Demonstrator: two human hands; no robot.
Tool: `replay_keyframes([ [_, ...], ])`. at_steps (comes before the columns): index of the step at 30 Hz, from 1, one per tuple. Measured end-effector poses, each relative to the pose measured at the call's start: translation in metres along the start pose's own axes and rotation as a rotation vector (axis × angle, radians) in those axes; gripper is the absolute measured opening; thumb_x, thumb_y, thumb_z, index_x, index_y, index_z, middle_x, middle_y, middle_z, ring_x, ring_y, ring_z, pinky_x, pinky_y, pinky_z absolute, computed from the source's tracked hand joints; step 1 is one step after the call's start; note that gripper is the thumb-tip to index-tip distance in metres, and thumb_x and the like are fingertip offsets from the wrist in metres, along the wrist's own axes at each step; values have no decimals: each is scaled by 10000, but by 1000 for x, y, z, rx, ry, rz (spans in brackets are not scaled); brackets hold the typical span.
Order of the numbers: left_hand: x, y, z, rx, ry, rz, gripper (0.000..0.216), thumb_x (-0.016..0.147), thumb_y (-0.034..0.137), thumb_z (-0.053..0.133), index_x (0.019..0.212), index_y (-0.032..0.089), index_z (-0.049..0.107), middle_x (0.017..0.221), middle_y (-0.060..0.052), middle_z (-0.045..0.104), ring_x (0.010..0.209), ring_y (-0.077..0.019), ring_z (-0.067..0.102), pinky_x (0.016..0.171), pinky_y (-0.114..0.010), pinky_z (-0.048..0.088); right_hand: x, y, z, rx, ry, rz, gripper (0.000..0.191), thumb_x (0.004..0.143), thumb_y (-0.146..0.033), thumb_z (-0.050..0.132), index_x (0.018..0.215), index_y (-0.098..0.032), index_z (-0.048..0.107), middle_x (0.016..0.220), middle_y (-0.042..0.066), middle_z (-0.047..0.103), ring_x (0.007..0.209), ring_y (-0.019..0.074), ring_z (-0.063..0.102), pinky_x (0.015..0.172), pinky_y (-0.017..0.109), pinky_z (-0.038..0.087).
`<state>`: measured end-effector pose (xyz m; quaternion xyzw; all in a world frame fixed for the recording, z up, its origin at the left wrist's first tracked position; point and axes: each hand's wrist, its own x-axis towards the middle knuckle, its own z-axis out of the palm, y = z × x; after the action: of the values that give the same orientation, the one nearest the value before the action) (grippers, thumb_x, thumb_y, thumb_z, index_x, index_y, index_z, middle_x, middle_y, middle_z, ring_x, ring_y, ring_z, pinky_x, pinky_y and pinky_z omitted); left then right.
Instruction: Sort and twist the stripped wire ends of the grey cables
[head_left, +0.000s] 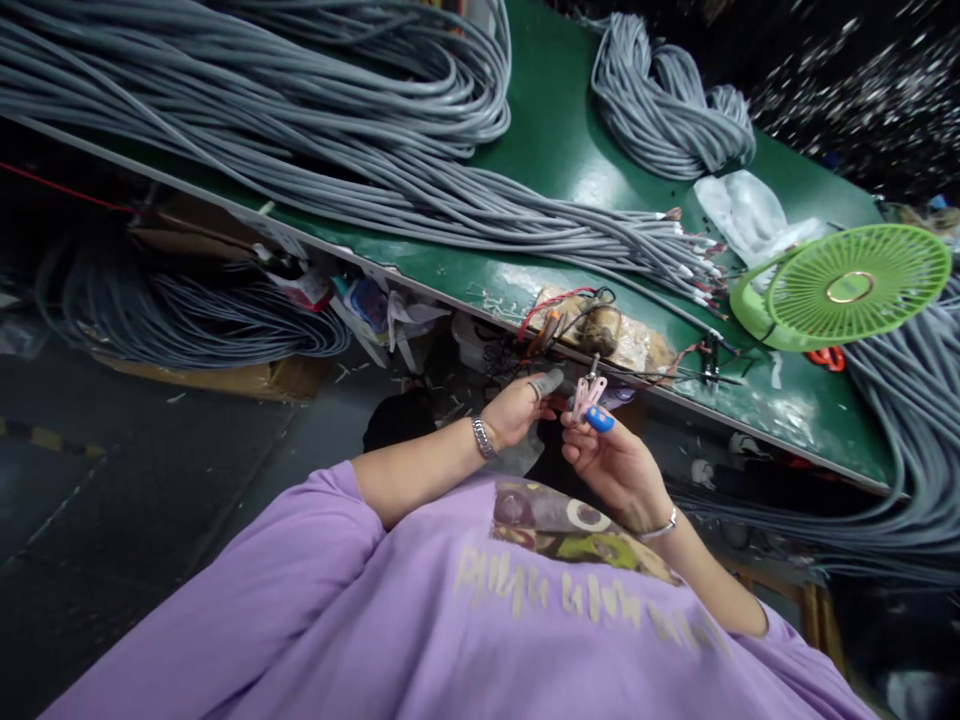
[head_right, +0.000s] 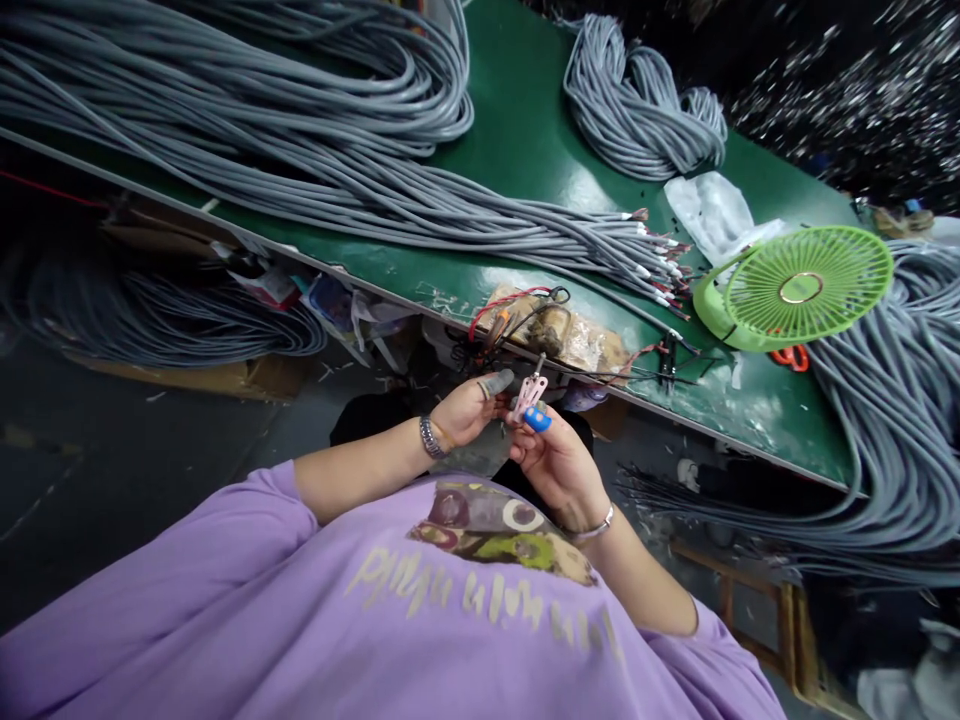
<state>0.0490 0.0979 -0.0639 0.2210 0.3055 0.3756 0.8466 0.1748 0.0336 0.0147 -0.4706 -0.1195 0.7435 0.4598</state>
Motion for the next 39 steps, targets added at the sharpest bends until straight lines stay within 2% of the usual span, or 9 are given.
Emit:
replay_keyframes([
  [6, 0, -5, -3, 35, -39, -28, 434, 725, 556, 718, 881, 151, 704, 828, -49, 711, 689, -135, 609, 680, -279, 432, -2, -3, 3, 50, 2, 30, 315, 602, -241, 878, 817, -153, 666, 661, -51, 557, 488, 17, 404, 506, 161, 497],
  [14, 2, -5, -3, 23, 3, -2, 387, 720, 527, 733, 824, 156, 692, 784, -33, 683, 695, -129, 592, 686, -270, 433, 5, -4, 5, 60, -5, 5, 264, 645, -235, 842, 817, -168, 653, 660, -59, 552, 485, 25, 391, 520, 167, 504],
  [21, -12, 8, 6, 65, 42, 104, 343, 704, 479, 769, 771, 164, 648, 718, 1, 636, 666, -110, 575, 656, -243, 452, 9, -1, 10, 8, -9, -52, 297, 633, -303, 863, 782, -182, 637, 660, -59, 574, 492, 29, 385, 519, 172, 477],
  [25, -16, 11, 9, 168, 78, 169, 339, 720, 481, 758, 752, 174, 618, 713, 16, 619, 678, -104, 564, 672, -238, 456, 11, 1, 12, 1, -14, -87, 300, 632, -307, 862, 767, -174, 629, 680, -49, 601, 482, 27, 384, 504, 180, 462],
  [29, -24, 13, 6, 377, 148, 296, 356, 803, 542, 665, 880, 196, 635, 831, -5, 655, 766, -122, 590, 719, -245, 466, 13, 3, 12, 17, -32, -104, 285, 652, -299, 849, 813, -164, 657, 704, -35, 631, 477, 23, 394, 488, 178, 461],
  [32, -36, 24, 5, 626, 179, 513, 461, 816, 574, 641, 1116, 224, 616, 1120, -72, 670, 966, -178, 634, 854, -302, 487, 15, 3, 12, 28, -45, -95, 291, 647, -293, 853, 814, -168, 649, 689, -42, 622, 473, 22, 396, 480, 173, 461],
  [34, -42, 39, 5, 872, 111, 715, 616, 715, 548, 757, 1216, 227, 598, 1310, -119, 604, 1191, -254, 582, 1008, -365, 446, 16, 3, 11, 32, -39, -87, 308, 629, -300, 864, 788, -169, 634, 692, -34, 631, 485, 29, 425, 471, 173, 462],
  [36, -42, 57, 7, 1147, -40, 842, 706, 624, 517, 833, 1229, 219, 624, 1406, -142, 552, 1371, -326, 449, 1137, -432, 341, 16, 3, 12, 33, -25, -83, 332, 610, -311, 874, 776, -168, 624, 698, -26, 640, 497, 37, 453, 463, 174, 466],
  [39, -34, 83, 11, 1422, -230, 856, 683, 665, 528, 801, 1253, 219, 642, 1481, -146, 501, 1458, -355, 338, 1199, -492, 236, 17, 3, 12, 45, -12, -85, 351, 591, -307, 885, 752, -171, 604, 601, -63, 555, 481, 40, 437, 450, 173, 454],
])
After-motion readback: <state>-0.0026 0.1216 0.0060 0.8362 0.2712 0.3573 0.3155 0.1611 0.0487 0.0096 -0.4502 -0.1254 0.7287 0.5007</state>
